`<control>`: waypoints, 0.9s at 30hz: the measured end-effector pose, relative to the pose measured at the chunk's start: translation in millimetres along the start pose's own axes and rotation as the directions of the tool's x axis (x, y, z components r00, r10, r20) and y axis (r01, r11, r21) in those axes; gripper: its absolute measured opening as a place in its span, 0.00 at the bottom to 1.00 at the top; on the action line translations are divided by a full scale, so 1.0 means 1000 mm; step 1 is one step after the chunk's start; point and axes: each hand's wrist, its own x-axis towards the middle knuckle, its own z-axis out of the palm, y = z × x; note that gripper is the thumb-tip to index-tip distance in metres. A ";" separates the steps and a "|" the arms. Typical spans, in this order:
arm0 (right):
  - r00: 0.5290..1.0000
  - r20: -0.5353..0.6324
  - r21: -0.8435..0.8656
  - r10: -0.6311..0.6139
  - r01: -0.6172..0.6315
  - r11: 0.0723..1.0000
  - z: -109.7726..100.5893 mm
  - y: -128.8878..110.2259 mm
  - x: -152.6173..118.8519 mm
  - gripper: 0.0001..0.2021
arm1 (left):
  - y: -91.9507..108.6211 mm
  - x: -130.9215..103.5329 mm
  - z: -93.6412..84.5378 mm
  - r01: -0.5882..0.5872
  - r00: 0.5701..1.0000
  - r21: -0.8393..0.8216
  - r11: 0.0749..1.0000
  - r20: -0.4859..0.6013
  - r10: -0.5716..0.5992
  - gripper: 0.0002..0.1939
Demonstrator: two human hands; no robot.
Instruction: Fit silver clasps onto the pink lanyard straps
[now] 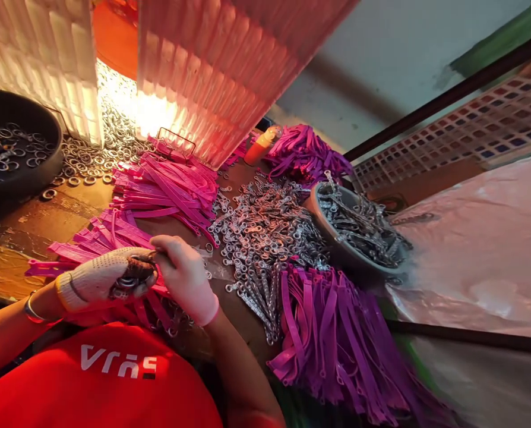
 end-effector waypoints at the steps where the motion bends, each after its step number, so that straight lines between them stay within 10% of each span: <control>1: 0.995 -0.070 0.058 0.075 -0.070 0.996 0.000 0.002 -0.001 0.10 | 0.001 -0.004 -0.003 0.012 1.000 0.002 1.000 0.013 -0.012 0.13; 7: 0.914 -0.188 0.295 0.360 -0.297 0.908 0.010 0.001 -0.009 0.11 | -0.005 -0.017 -0.007 0.010 0.997 -0.035 0.999 -0.082 -0.013 0.22; 13: 0.953 -0.250 0.031 0.172 -0.170 0.985 0.032 -0.001 -0.020 0.11 | -0.020 -0.014 0.006 -0.125 0.974 -0.003 0.992 -0.190 0.123 0.14; 17: 0.995 0.011 -0.401 -0.095 0.092 0.912 0.023 -0.002 -0.016 0.19 | -0.020 -0.013 -0.005 -0.206 0.956 0.291 0.934 -0.142 0.256 0.14; 21: 0.934 0.353 -0.626 -0.048 0.274 0.730 0.011 -0.009 -0.009 0.10 | -0.012 -0.008 -0.017 -0.199 0.953 0.551 0.810 -0.083 0.291 0.12; 24: 0.947 0.322 -0.706 -0.002 0.242 0.665 0.008 -0.012 -0.009 0.11 | -0.008 -0.004 -0.017 -0.126 0.972 0.490 0.862 -0.112 0.205 0.14; 27: 0.969 0.233 -0.515 0.079 0.054 0.856 0.008 -0.006 -0.008 0.11 | -0.007 0.003 -0.015 -0.082 0.986 0.345 0.935 -0.110 0.127 0.16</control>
